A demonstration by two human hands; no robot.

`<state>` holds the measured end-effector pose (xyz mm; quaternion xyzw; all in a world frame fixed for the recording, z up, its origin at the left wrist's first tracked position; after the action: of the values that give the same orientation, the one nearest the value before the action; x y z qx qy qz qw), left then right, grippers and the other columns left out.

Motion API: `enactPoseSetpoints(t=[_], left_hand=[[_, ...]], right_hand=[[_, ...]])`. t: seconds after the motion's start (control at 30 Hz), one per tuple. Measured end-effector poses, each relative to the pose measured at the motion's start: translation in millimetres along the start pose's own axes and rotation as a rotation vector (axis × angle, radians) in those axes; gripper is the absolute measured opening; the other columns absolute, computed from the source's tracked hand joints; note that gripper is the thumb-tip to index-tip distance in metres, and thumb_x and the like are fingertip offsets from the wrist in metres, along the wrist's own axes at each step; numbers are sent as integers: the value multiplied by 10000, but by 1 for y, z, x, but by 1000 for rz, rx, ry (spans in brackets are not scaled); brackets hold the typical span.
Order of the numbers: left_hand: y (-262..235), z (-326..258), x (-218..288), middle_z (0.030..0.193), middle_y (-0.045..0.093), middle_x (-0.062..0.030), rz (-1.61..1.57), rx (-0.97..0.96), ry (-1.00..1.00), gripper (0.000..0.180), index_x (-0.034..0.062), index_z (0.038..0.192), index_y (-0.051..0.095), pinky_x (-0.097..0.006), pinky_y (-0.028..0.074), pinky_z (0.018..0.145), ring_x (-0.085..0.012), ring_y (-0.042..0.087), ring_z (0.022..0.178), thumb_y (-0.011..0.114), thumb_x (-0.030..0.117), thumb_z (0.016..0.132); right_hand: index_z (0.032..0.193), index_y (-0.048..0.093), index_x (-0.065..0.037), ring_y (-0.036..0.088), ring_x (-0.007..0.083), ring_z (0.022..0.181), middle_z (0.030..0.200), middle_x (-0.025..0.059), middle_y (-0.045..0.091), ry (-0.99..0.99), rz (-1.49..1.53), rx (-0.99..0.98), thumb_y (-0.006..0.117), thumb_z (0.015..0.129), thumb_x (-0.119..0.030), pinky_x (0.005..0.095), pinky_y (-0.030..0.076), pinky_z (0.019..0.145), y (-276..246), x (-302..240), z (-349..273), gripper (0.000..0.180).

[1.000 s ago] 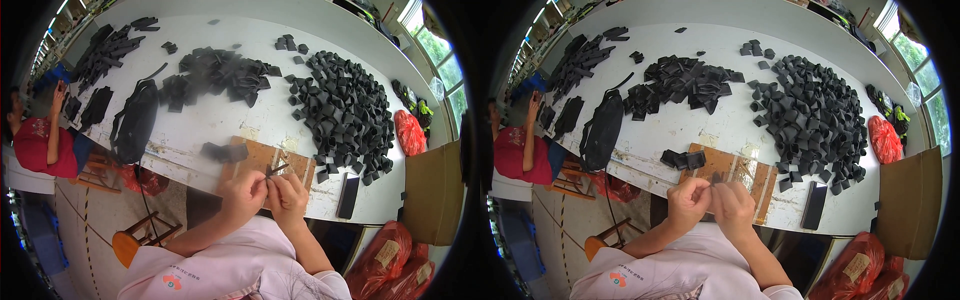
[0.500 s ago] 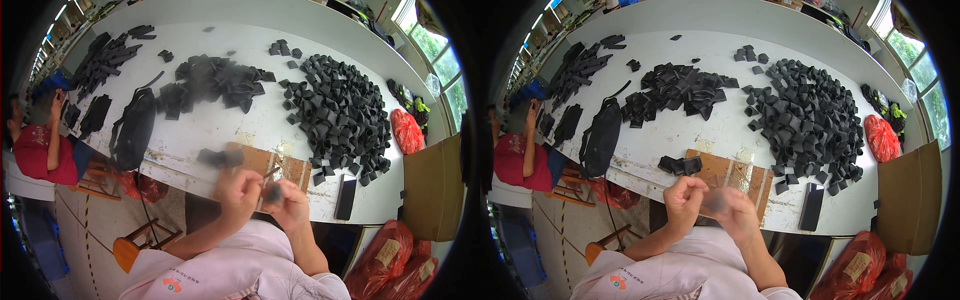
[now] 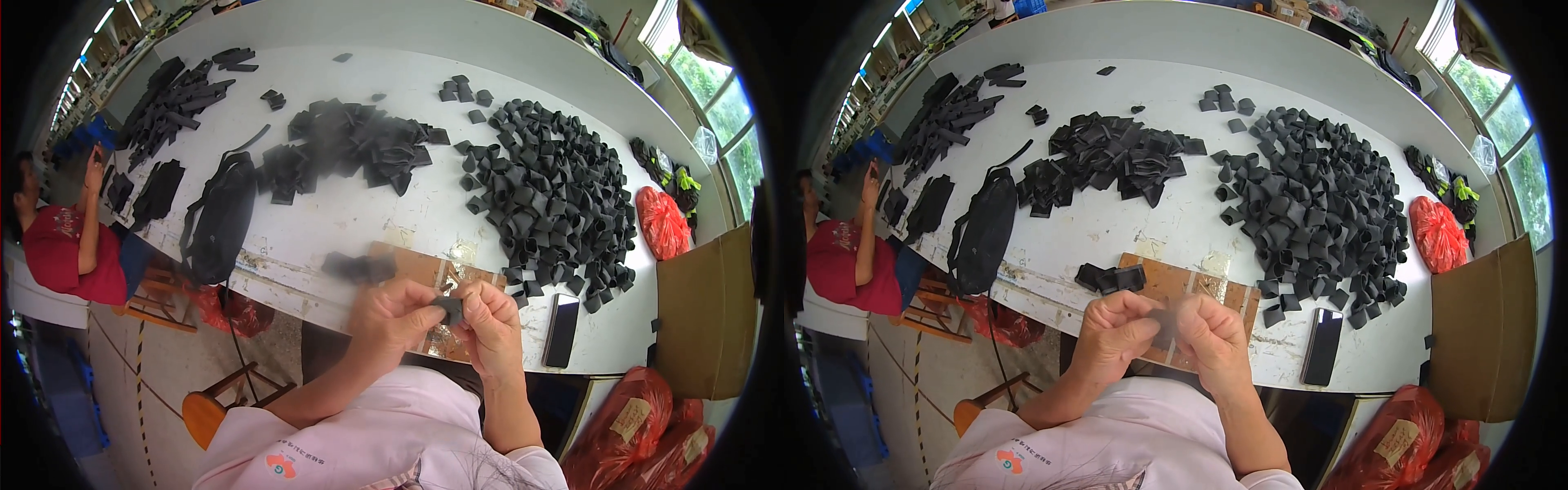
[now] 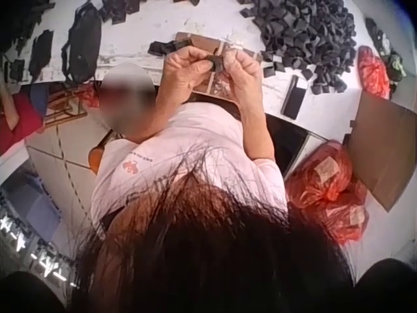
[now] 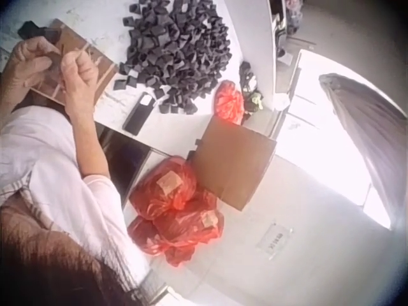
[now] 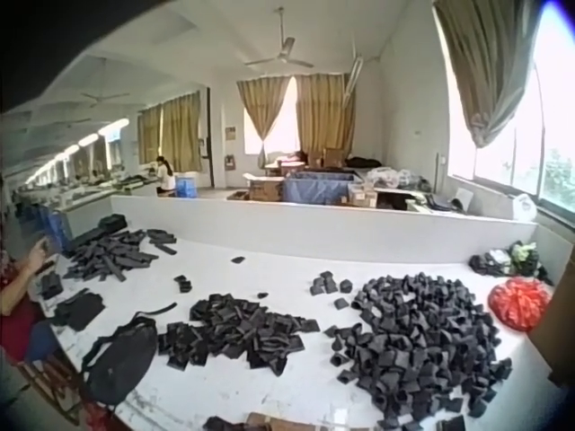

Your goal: Assembling small black foam components by applying adhesive and joining pieces at a factory workbench.

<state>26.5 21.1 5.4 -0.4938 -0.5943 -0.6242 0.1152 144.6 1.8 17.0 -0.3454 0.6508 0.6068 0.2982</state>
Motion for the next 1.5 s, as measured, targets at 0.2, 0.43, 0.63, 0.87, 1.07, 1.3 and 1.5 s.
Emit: enactPoseSetpoints(t=[0.2,0.43,0.63,0.87,1.07,1.3,1.5], left_hand=[[9,17,13,765,588,-114,-743,-171,-231,137,-22,955,530,-155,240,326,-8,340,354,483,-21,827],[-20,23,-29,649,553,-21,-833,27,-400,136,1,965,542,-171,206,309,-17,294,323,466,18,853],[-13,21,-16,690,544,-6,-484,-55,-210,157,12,998,541,-178,335,420,-41,425,462,483,25,852],[21,19,49,832,583,-80,944,-173,722,153,23,889,623,-258,436,698,-168,547,770,604,-25,745],[13,12,42,830,584,-80,809,-35,681,89,13,841,608,-251,431,711,-153,543,773,608,-15,757],[12,16,38,874,585,-108,520,-44,501,34,-28,823,583,-256,409,777,-135,529,810,565,-10,800],[-1,17,31,898,567,-97,386,-20,504,91,4,897,570,-267,398,790,-153,507,855,571,56,822]], right_hand=[[811,566,-15,346,37,521,647,-11,483,13,-120,-32,563,855,-236,168,280,447,6,-14,18,225],[707,528,-98,325,5,487,578,-90,431,231,-46,-37,531,874,-207,175,235,415,-26,29,26,200],[710,533,-85,358,4,486,577,-81,445,194,-191,-63,524,879,-215,168,273,424,-24,17,32,213],[882,555,0,499,176,636,734,72,537,-430,-980,172,619,777,-206,282,406,558,-8,-23,7,240],[919,565,-29,516,233,669,774,89,552,-597,-1146,47,753,616,-208,313,425,569,12,-23,1,399],[871,577,-33,522,197,593,727,72,552,-583,-1085,67,750,598,-89,293,421,505,17,-29,4,328],[838,578,-32,519,192,587,719,66,549,-594,-1100,101,746,596,-68,292,415,491,24,-31,2,297]])
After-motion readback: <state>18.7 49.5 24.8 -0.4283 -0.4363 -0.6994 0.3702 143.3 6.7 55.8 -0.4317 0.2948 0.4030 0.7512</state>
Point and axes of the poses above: each hand's wrist, its own z-axis towards the middle knuckle, its own y-axis out of the palm, x = y × z, the point moved 5 cm from there along z, towards the middle knuckle
